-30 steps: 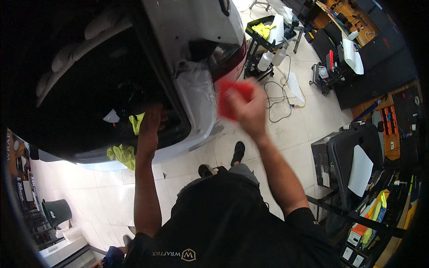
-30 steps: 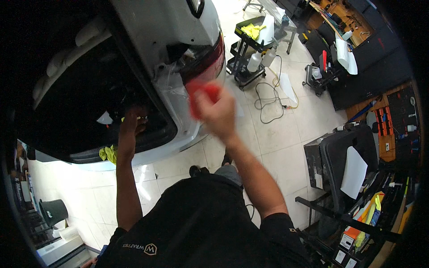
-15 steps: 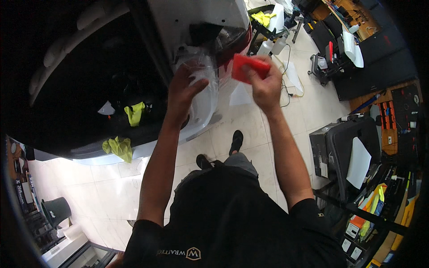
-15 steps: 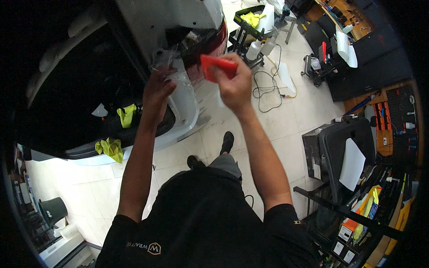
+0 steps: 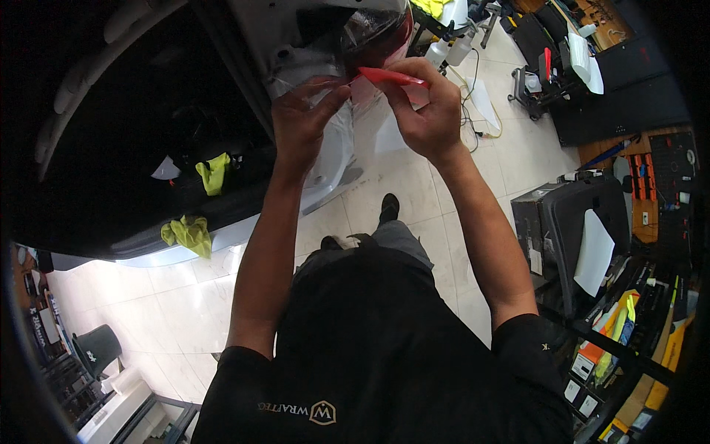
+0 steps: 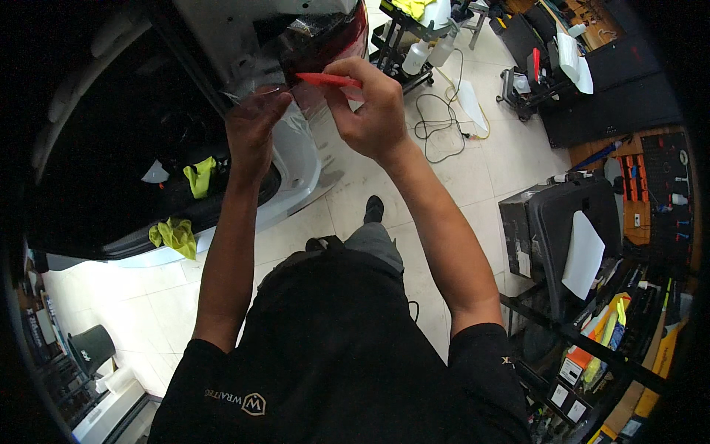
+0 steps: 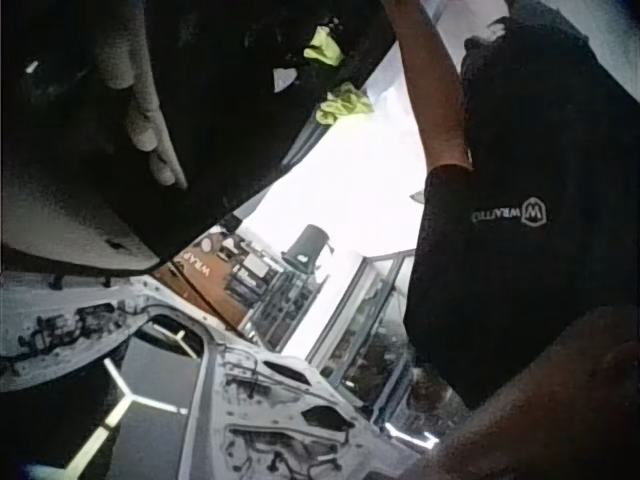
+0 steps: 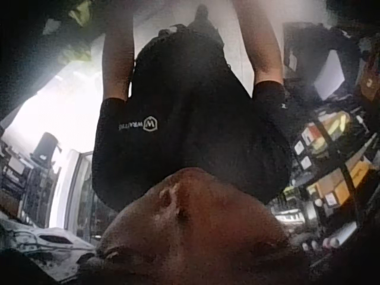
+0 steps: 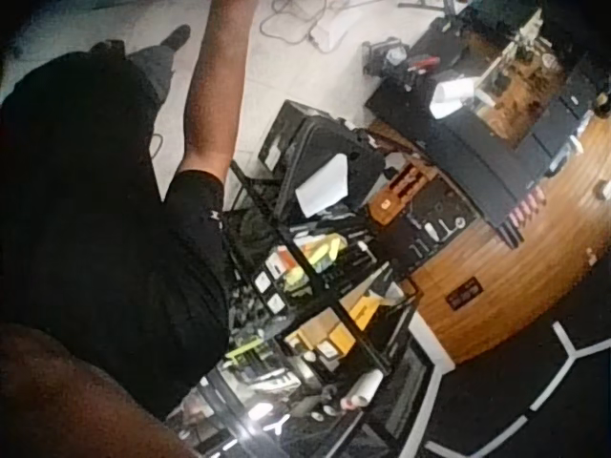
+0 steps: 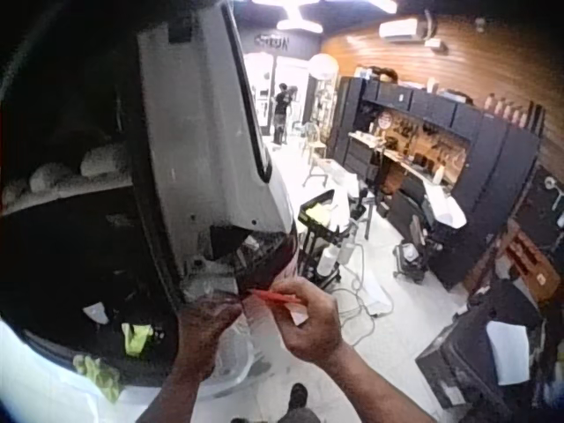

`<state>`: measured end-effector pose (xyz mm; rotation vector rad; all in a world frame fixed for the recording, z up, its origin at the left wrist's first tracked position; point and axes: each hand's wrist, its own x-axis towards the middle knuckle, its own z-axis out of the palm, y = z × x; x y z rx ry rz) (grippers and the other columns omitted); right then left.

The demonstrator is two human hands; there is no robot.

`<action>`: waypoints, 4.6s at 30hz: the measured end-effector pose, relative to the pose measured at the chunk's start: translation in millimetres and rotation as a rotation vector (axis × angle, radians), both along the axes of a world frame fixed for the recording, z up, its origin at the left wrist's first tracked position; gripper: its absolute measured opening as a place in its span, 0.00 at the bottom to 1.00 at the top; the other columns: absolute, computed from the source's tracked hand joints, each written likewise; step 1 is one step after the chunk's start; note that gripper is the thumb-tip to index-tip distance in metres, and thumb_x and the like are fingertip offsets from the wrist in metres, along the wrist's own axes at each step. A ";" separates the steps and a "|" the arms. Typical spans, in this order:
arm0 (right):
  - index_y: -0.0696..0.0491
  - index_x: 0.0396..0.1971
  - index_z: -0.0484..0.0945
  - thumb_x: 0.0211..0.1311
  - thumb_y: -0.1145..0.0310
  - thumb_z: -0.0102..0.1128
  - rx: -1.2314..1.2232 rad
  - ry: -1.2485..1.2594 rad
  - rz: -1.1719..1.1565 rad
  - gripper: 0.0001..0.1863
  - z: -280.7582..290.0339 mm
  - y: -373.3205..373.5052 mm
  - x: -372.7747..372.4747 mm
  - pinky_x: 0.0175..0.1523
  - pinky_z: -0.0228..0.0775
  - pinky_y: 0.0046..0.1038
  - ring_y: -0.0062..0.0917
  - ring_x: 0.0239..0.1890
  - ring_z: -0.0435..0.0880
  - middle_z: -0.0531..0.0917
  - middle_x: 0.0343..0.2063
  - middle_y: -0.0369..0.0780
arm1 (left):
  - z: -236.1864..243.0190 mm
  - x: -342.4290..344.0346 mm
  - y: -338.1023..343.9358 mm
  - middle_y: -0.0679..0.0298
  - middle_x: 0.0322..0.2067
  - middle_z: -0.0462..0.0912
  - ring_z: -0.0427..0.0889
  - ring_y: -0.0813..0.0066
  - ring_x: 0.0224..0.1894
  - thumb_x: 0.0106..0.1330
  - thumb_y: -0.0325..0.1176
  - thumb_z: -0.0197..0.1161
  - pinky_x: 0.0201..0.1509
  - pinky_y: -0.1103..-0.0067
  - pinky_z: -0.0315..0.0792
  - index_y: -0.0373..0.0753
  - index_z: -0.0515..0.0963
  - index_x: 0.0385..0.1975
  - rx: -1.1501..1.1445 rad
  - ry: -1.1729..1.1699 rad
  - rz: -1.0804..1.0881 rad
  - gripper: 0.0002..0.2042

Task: The person applies a transparent protective film over the rear taillight of a white car. They use a red squeegee to smooth the film, spray liquid from a bottle to aid adhesion, and peel back sections to adjust placement. The process involves repeated smoothing and trimming around the taillight edges.

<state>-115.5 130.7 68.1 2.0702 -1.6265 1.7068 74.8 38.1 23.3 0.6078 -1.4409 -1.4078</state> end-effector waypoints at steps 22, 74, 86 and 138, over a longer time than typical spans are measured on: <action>0.57 0.42 0.85 0.62 0.80 0.74 -0.088 0.126 0.060 0.10 2.6 -10.6 -8.2 0.46 0.86 0.33 0.37 0.39 0.94 0.91 0.39 0.45 | -12.6 -6.1 -9.2 0.59 0.42 0.91 0.87 0.74 0.46 0.76 0.25 0.70 0.55 0.76 0.79 0.32 0.89 0.43 -0.235 0.064 0.040 0.04; 0.50 0.40 0.85 0.52 0.77 0.70 -0.227 0.614 0.068 0.14 -25.7 -11.8 -26.5 0.42 0.83 0.34 0.36 0.42 0.91 0.89 0.41 0.38 | -61.0 -1.2 15.9 0.62 0.47 0.91 0.85 0.78 0.51 0.80 0.31 0.67 0.60 0.77 0.75 0.34 0.87 0.50 0.036 -0.112 0.041 0.08; 0.43 0.39 0.85 0.54 0.74 0.72 -0.149 0.677 -0.042 0.13 -29.1 2.9 -27.3 0.61 0.69 0.44 0.26 0.47 0.89 0.89 0.43 0.30 | -59.9 2.5 19.1 0.59 0.47 0.92 0.87 0.73 0.52 0.80 0.28 0.65 0.62 0.75 0.76 0.31 0.86 0.47 -0.002 -0.150 0.079 0.08; 0.50 0.43 0.81 0.59 0.68 0.75 -0.350 0.922 0.506 0.14 -35.6 -35.7 -76.3 0.39 0.85 0.35 0.32 0.38 0.90 0.84 0.36 0.38 | -91.8 -191.5 108.4 0.68 0.51 0.86 0.80 0.76 0.57 0.79 0.42 0.68 0.69 0.65 0.63 0.38 0.79 0.63 0.483 0.987 0.914 0.19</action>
